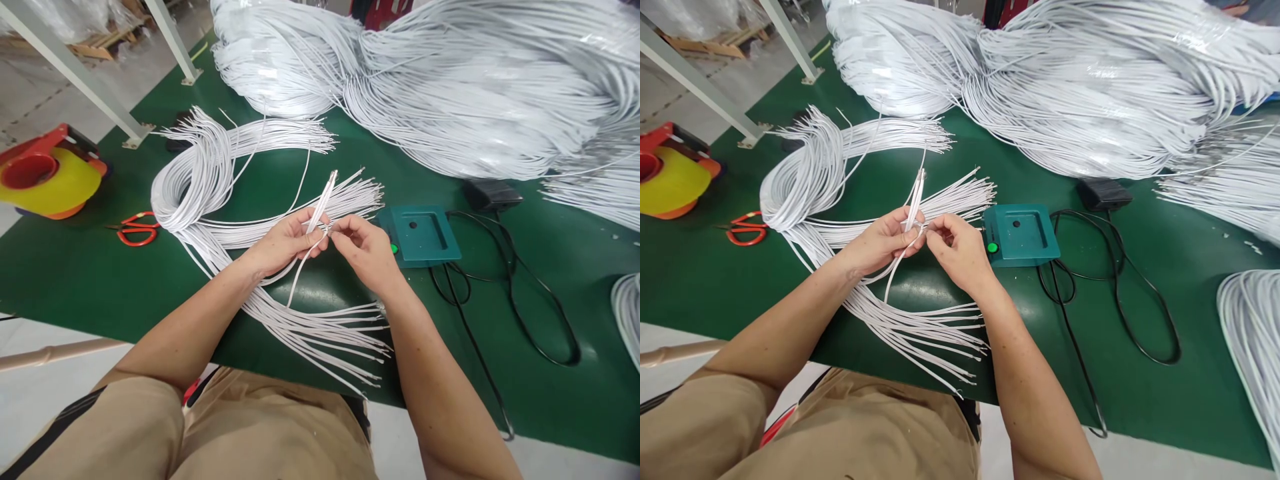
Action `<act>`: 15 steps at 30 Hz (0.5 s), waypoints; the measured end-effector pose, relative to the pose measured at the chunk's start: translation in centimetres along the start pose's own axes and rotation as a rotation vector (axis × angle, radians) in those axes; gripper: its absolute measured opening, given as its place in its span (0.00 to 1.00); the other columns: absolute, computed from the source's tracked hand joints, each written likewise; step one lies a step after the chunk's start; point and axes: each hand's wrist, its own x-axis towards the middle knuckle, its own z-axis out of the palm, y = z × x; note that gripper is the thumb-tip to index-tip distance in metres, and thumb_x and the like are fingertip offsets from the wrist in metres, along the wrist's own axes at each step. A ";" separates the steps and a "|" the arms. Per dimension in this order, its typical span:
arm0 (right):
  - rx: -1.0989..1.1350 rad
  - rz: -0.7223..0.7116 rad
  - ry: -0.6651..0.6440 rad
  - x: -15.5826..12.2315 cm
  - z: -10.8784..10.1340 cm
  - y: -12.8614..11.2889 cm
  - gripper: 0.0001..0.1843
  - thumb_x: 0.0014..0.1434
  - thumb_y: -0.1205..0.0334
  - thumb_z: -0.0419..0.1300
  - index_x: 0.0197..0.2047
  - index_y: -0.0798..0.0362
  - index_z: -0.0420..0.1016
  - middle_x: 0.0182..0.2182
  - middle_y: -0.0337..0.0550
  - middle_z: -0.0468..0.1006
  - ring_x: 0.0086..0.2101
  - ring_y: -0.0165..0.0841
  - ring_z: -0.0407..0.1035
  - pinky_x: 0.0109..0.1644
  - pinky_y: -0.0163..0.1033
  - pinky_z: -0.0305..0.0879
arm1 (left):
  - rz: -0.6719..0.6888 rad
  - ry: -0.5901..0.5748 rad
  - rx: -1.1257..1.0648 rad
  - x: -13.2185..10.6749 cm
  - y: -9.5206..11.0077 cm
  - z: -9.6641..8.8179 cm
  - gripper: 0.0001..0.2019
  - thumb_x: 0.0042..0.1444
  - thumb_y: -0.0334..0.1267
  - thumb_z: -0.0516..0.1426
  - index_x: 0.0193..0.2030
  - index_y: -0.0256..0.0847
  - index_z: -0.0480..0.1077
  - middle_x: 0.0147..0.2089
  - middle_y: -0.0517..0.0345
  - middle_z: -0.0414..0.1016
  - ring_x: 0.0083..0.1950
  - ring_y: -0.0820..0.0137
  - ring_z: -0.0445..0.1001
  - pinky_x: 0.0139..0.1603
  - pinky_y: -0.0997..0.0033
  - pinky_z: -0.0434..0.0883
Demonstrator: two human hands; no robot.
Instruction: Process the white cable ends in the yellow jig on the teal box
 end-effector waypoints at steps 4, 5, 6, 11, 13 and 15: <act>0.115 0.087 0.010 0.0 -0.2 -0.6 0.02 0.49 0.65 0.59 0.30 0.53 0.72 0.27 0.36 0.72 0.29 0.29 0.66 0.37 0.37 0.64 | 0.016 0.010 0.064 0.0 -0.2 -0.2 0.16 0.54 0.44 0.63 0.44 0.40 0.66 0.29 0.62 0.71 0.25 0.80 0.67 0.23 0.82 0.55; 0.171 0.117 0.004 0.0 -0.2 -0.7 0.04 0.50 0.63 0.59 0.32 0.52 0.73 0.27 0.36 0.73 0.28 0.29 0.66 0.37 0.37 0.65 | 0.022 0.017 0.082 0.0 -0.2 -0.2 0.16 0.55 0.44 0.63 0.44 0.40 0.66 0.29 0.61 0.72 0.26 0.79 0.68 0.23 0.82 0.56; 0.221 0.145 -0.008 0.0 -0.2 -0.8 0.07 0.51 0.62 0.60 0.34 0.52 0.74 0.27 0.36 0.73 0.28 0.28 0.66 0.36 0.37 0.65 | 0.029 0.024 0.098 0.0 -0.2 -0.2 0.16 0.55 0.45 0.63 0.45 0.40 0.66 0.29 0.61 0.72 0.26 0.79 0.68 0.23 0.82 0.56; 0.223 0.111 -0.095 0.1 -0.1 -0.4 0.09 0.55 0.56 0.62 0.33 0.53 0.75 0.28 0.40 0.77 0.31 0.31 0.70 0.38 0.38 0.65 | 0.014 0.054 0.134 0.0 -0.2 -0.3 0.17 0.54 0.44 0.64 0.47 0.40 0.68 0.29 0.61 0.72 0.28 0.79 0.70 0.28 0.81 0.63; 0.120 0.031 -0.081 0.1 -0.1 0.1 0.07 0.56 0.59 0.61 0.30 0.53 0.74 0.28 0.40 0.77 0.31 0.31 0.69 0.39 0.38 0.65 | -0.003 0.061 0.145 0.0 -0.3 -0.3 0.18 0.54 0.44 0.64 0.49 0.39 0.69 0.30 0.60 0.72 0.28 0.79 0.70 0.29 0.80 0.64; -0.094 -0.098 -0.029 0.1 -0.2 0.5 0.06 0.58 0.62 0.58 0.30 0.52 0.73 0.29 0.40 0.76 0.32 0.32 0.68 0.39 0.38 0.63 | -0.017 0.078 0.153 0.1 -0.3 -0.3 0.18 0.54 0.43 0.64 0.49 0.38 0.70 0.31 0.59 0.72 0.28 0.79 0.70 0.29 0.80 0.65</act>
